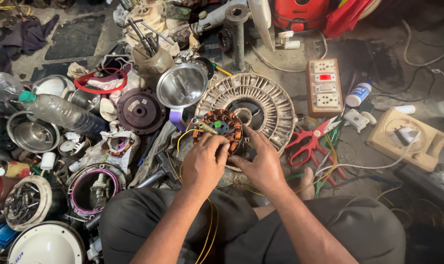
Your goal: The person sits on the floor and works on a disassembled electric motor stator, stripping and twisting wires, and using pliers to adjust connections. The person handles the stator and wires by hand, occasionally using pliers to cut or grip wires.
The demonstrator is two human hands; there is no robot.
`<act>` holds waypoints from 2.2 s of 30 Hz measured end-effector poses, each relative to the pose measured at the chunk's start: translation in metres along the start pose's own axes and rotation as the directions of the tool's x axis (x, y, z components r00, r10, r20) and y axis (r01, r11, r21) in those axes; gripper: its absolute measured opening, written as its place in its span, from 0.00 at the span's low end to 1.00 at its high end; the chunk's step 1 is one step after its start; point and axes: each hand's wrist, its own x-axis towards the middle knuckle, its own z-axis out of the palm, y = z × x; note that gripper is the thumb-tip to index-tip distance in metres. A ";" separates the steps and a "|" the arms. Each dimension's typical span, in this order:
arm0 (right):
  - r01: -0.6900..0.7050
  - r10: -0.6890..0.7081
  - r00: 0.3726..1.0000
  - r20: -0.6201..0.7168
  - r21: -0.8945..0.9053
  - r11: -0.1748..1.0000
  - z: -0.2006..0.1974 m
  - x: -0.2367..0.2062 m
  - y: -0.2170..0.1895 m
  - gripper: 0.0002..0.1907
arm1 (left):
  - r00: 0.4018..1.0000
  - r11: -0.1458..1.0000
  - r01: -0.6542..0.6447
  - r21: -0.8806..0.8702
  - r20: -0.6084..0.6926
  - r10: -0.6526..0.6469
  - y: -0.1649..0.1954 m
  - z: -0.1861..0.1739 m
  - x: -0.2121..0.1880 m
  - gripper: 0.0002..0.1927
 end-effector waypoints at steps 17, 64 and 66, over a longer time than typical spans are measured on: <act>-0.114 0.119 0.983 -0.140 0.041 0.993 0.009 -0.011 -0.002 0.35 | 1.000 0.999 0.012 -0.033 -0.011 -0.013 -0.012 0.005 -0.004 0.06; -0.153 0.162 0.928 -0.335 0.052 0.987 0.061 -0.024 -0.014 0.13 | 0.998 0.998 -0.025 -0.059 -0.051 0.022 -0.035 -0.006 -0.013 0.05; -0.192 0.197 0.916 -0.350 0.049 0.980 0.064 -0.021 -0.019 0.14 | 0.998 0.997 -0.034 -0.069 -0.050 0.030 -0.038 -0.011 -0.014 0.05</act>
